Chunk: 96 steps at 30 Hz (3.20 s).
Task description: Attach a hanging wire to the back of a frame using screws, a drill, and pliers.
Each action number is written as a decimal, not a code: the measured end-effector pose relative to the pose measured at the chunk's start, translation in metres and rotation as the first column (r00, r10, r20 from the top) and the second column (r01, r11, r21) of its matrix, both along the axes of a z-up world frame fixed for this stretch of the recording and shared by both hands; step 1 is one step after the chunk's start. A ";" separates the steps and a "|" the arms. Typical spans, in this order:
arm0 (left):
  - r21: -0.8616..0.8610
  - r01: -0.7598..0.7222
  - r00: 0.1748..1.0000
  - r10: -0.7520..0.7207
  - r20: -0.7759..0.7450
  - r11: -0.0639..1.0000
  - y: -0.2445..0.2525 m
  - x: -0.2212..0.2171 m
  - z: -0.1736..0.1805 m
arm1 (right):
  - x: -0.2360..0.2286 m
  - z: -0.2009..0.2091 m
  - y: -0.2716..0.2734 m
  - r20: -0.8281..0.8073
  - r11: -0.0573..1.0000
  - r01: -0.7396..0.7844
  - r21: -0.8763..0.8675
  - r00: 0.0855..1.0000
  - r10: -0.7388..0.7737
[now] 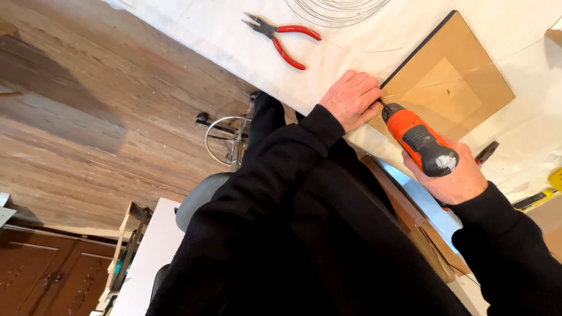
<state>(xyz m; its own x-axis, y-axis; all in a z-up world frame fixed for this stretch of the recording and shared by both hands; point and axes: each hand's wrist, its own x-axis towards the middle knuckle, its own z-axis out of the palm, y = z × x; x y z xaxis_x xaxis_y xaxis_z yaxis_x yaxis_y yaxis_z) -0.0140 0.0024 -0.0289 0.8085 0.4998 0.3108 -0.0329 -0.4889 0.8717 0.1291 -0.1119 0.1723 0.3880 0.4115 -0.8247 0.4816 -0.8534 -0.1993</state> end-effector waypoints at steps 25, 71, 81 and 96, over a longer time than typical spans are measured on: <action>0.025 -0.024 1.000 0.024 -0.015 0.999 -0.006 -0.002 -0.008 | -0.001 -0.002 0.003 -0.026 0.992 -0.116 0.050 0.993 0.118; 0.031 -0.009 1.000 0.009 -0.014 0.999 -0.007 -0.002 -0.012 | -0.003 0.003 0.011 -0.037 0.992 -0.118 0.043 0.992 0.119; 0.014 -0.016 1.000 0.016 0.002 1.000 -0.005 -0.003 -0.009 | -0.002 0.003 0.014 -0.007 0.988 -0.154 0.022 0.988 0.154; 0.034 -0.006 1.000 0.006 -0.021 0.999 -0.005 -0.004 -0.008 | -0.001 0.003 0.016 -0.047 0.989 -0.144 0.029 0.988 0.145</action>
